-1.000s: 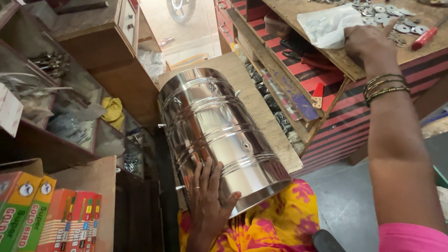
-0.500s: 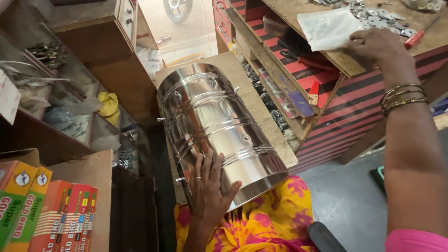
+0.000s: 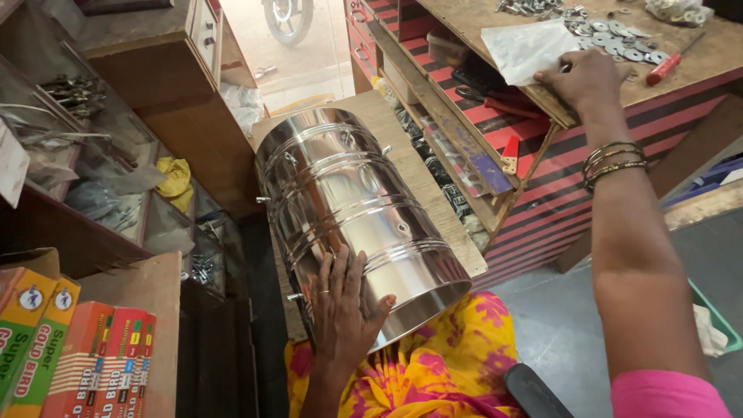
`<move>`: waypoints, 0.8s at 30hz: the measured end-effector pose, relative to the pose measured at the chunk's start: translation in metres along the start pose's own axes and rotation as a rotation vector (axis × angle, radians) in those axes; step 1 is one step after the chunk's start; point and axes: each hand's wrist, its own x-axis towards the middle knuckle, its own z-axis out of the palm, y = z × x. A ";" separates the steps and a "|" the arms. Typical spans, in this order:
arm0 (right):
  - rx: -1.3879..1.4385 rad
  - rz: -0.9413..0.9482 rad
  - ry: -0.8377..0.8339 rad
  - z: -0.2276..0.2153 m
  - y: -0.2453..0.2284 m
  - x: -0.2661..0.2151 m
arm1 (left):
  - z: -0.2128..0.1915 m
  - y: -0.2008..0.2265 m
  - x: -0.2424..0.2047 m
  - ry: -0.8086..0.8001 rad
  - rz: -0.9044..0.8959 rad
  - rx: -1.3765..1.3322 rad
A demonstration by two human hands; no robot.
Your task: The person inserts small metal fasteners into pre-drilled holes on a cylindrical stainless steel container. They repeatedly reach for fasteners from a nearby surface, insert them into the container, and tighten them by hand.
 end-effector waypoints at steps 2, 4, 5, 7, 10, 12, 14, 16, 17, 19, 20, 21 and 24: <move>0.094 -0.050 0.014 0.010 0.010 0.004 | 0.001 -0.001 0.000 -0.008 -0.006 0.012; 0.116 -0.071 0.020 0.016 0.015 0.007 | 0.002 -0.002 0.000 -0.014 -0.009 0.019; 0.092 -0.067 0.019 0.018 0.013 0.009 | 0.003 -0.002 0.000 -0.015 -0.010 0.021; 0.066 -0.053 0.001 0.014 0.007 0.011 | 0.004 -0.003 0.000 -0.017 -0.010 0.018; 0.072 -0.027 -0.058 0.008 -0.001 0.010 | 0.004 -0.003 0.000 -0.020 -0.014 0.013; 0.081 -0.008 -0.110 0.003 -0.005 0.009 | 0.003 -0.003 0.000 -0.024 -0.017 0.016; -0.060 -0.017 -0.087 0.002 -0.015 0.010 | 0.003 -0.003 -0.001 -0.024 -0.018 0.008; -0.163 -0.053 -0.029 0.002 -0.025 0.008 | 0.003 -0.002 -0.001 -0.024 -0.018 0.005; -0.194 -0.083 0.017 0.002 -0.030 0.006 | 0.003 -0.002 -0.001 -0.024 -0.018 0.006; -0.229 -0.041 -0.002 0.002 -0.038 0.003 | 0.003 -0.003 0.000 -0.026 -0.013 0.016; -0.232 0.032 -0.069 0.004 -0.043 0.003 | 0.004 -0.004 0.000 -0.030 -0.010 0.024; -0.234 0.104 -0.135 0.004 -0.046 0.001 | 0.004 -0.004 0.000 -0.034 -0.008 0.033; -0.325 -0.032 0.069 0.005 -0.050 -0.007 | 0.003 -0.003 0.000 -0.025 -0.008 0.018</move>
